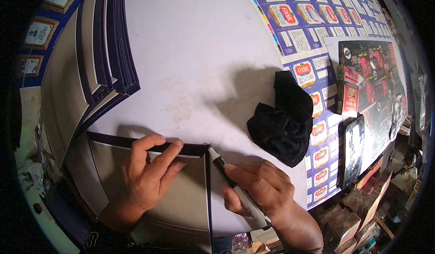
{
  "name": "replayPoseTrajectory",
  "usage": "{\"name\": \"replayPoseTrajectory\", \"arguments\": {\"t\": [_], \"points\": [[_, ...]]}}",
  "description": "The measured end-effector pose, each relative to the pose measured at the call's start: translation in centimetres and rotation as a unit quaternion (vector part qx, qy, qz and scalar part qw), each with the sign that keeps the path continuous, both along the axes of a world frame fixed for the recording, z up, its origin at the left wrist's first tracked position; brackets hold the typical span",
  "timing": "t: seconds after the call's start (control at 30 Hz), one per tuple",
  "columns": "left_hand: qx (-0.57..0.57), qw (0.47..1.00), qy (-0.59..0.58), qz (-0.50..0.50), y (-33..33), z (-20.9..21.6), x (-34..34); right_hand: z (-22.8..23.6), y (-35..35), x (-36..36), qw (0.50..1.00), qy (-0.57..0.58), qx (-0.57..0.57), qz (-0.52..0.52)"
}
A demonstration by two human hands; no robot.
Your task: The person marks the edges of booklets using a marker, wipes the surfaces by hand, and stacks the booklets on a table.
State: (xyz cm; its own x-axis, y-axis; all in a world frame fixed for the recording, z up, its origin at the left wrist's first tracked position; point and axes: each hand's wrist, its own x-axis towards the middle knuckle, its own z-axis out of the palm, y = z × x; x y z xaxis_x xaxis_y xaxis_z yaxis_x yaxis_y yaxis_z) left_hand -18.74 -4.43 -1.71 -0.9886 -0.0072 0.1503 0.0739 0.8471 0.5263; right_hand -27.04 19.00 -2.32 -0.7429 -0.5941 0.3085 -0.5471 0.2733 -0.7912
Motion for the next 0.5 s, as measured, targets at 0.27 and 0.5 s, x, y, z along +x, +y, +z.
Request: {"name": "replayPoseTrajectory", "arguments": {"t": [0.27,0.5], "points": [[-0.006,1.0,-0.018,-0.006,-0.01,0.53,-0.34,-0.05,-0.06,-0.18,1.0,0.005,-0.005,0.008],[-0.013,1.0,0.003,-0.016,0.0,0.64,-0.34,0.38,0.13,-0.29,1.0,0.007,-0.002,0.005]]}}
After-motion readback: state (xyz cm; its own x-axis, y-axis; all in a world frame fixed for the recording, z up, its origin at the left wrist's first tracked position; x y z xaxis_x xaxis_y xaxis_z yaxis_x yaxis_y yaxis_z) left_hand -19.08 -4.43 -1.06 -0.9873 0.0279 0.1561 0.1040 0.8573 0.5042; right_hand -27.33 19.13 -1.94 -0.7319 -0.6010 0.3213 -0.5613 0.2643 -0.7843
